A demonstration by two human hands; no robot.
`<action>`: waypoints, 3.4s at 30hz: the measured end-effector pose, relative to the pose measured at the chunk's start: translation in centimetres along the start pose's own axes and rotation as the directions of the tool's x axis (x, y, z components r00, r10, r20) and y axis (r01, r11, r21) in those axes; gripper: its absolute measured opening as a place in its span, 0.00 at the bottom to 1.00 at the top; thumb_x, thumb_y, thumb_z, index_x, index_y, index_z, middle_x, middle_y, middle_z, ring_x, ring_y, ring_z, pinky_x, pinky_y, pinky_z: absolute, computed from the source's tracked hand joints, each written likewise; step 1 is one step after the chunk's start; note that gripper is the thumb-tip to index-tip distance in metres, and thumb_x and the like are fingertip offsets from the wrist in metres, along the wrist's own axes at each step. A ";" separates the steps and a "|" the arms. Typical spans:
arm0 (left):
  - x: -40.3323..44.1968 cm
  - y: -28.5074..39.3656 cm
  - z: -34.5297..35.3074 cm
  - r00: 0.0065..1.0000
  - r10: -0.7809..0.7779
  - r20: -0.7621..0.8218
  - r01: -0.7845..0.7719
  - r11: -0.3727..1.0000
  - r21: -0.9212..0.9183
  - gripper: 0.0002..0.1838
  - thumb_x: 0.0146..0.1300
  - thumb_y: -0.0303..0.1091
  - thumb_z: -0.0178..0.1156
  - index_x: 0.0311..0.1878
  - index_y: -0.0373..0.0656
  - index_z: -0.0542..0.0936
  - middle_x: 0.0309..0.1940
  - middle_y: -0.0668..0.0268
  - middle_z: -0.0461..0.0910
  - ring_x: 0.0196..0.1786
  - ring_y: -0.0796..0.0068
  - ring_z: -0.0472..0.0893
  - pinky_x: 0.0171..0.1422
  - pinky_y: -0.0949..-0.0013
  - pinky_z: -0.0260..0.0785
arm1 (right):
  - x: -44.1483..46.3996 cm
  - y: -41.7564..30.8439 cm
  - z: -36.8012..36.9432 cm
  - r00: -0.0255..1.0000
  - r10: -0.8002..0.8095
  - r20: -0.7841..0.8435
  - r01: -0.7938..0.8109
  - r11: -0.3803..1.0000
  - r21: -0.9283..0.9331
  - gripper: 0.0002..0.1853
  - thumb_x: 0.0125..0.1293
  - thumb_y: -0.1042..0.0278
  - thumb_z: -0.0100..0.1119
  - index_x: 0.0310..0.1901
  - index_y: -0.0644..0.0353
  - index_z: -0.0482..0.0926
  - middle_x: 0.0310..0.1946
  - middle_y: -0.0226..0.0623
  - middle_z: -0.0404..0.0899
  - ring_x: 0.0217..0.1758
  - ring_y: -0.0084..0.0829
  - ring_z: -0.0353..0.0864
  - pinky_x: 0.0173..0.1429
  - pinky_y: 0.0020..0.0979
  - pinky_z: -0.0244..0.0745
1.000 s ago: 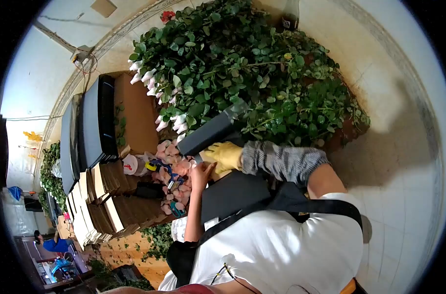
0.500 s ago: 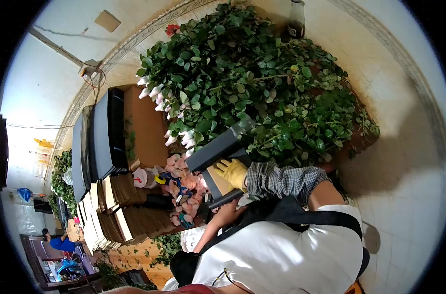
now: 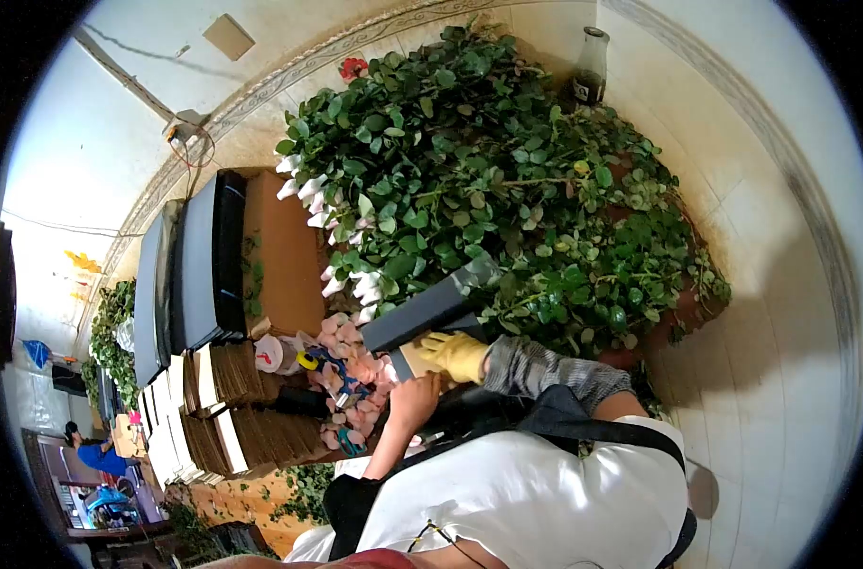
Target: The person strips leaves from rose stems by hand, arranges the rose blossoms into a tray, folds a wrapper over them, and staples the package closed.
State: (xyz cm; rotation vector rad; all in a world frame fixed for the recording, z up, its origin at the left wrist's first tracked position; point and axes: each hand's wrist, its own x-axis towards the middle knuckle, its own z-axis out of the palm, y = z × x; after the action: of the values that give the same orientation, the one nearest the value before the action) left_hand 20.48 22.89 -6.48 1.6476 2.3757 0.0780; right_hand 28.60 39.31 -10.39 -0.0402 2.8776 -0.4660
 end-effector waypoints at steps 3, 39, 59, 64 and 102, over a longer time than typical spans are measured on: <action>0.1 0.0 -1.8 0.993 -0.038 0.108 0.058 0.981 -0.184 0.30 0.72 0.61 0.54 0.42 0.38 0.84 0.30 0.52 0.87 0.34 0.49 0.88 0.38 0.53 0.81 | -0.7 4.3 -5.1 0.966 -0.197 0.167 -0.005 0.631 0.776 0.27 0.73 0.55 0.60 0.69 0.55 0.73 0.74 0.44 0.68 0.75 0.40 0.69 0.75 0.40 0.68; -0.8 1.4 0.2 0.979 -0.031 0.199 0.068 0.981 -0.182 0.35 0.40 0.42 0.79 0.56 0.47 0.80 0.66 0.51 0.76 0.49 0.54 0.86 0.50 0.58 0.81 | -1.5 27.0 -6.7 0.824 0.025 -0.566 -0.158 0.969 -0.188 0.09 0.59 0.70 0.60 0.42 0.53 0.82 0.28 0.35 0.80 0.35 0.41 0.81 0.40 0.45 0.75; -0.6 1.9 0.1 0.955 -0.158 0.250 0.206 0.962 -0.178 0.38 0.40 0.44 0.79 0.59 0.46 0.81 0.66 0.54 0.77 0.51 0.51 0.86 0.54 0.57 0.81 | 1.3 24.0 -8.4 0.869 0.257 -0.423 -0.406 0.859 -0.312 0.24 0.69 0.69 0.58 0.67 0.51 0.73 0.56 0.32 0.82 0.61 0.37 0.78 0.69 0.42 0.67; -0.9 1.3 0.7 0.964 -0.109 0.243 0.152 0.975 -0.163 0.40 0.41 0.46 0.79 0.60 0.43 0.79 0.65 0.53 0.78 0.54 0.55 0.85 0.55 0.58 0.81 | 4.0 22.7 -13.7 0.877 0.401 0.265 -0.354 0.912 -0.207 0.34 0.64 0.56 0.66 0.71 0.52 0.71 0.63 0.39 0.80 0.63 0.41 0.80 0.63 0.47 0.76; -1.1 1.6 0.3 0.965 -0.164 0.203 0.219 0.933 -0.286 0.29 0.47 0.42 0.75 0.55 0.47 0.80 0.68 0.51 0.74 0.49 0.53 0.86 0.54 0.54 0.78 | 29.7 39.5 -29.1 0.725 0.215 -0.655 -0.522 0.791 -0.318 0.17 0.70 0.68 0.52 0.57 0.52 0.82 0.50 0.35 0.85 0.55 0.38 0.83 0.61 0.42 0.73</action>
State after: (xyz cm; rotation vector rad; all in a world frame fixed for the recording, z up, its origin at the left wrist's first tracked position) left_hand 22.35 22.41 -6.24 1.2225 2.2431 0.2418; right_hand -6.51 83.89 -2.41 0.7458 3.3801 0.4284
